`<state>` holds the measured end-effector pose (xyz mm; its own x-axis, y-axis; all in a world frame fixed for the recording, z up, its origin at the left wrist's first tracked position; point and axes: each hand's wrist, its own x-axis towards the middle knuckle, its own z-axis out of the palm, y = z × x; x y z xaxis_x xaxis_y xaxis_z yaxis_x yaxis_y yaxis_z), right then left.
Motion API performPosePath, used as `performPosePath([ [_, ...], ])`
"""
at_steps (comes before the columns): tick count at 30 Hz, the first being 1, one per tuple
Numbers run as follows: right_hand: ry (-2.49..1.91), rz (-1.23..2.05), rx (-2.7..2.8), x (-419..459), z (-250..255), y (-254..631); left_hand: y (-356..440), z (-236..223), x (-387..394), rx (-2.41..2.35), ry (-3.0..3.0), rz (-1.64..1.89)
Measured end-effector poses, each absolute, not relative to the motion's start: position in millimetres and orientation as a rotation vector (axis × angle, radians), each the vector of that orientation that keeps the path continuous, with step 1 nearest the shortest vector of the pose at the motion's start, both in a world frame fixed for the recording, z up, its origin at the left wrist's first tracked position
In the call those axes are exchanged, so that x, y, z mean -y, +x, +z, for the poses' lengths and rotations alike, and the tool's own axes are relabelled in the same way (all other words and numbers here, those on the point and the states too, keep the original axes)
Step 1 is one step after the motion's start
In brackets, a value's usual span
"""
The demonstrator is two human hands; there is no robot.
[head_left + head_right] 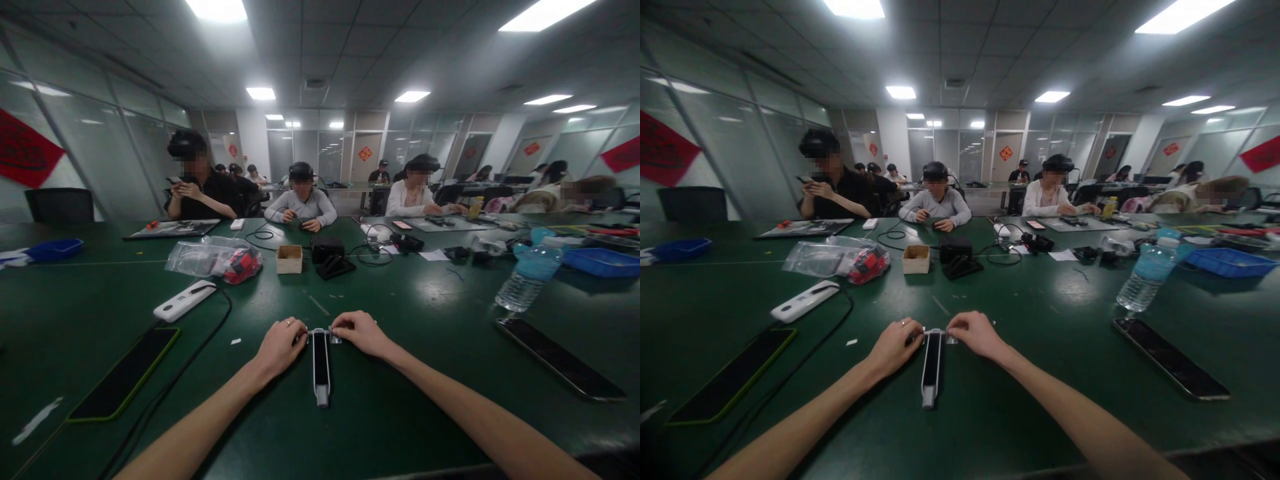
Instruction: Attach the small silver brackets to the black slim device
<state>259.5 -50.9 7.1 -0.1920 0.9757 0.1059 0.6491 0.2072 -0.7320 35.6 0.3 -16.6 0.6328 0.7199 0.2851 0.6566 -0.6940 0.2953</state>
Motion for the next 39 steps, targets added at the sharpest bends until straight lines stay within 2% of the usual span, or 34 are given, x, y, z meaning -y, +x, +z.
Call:
performPosePath([
  [30,-1.482,0.859,1.828,45,-4,260,37,-16,1,-1.146,2.727,0.563],
  [39,-1.487,0.725,1.943,54,5,260,37,-15,2,-1.145,2.732,0.569],
])
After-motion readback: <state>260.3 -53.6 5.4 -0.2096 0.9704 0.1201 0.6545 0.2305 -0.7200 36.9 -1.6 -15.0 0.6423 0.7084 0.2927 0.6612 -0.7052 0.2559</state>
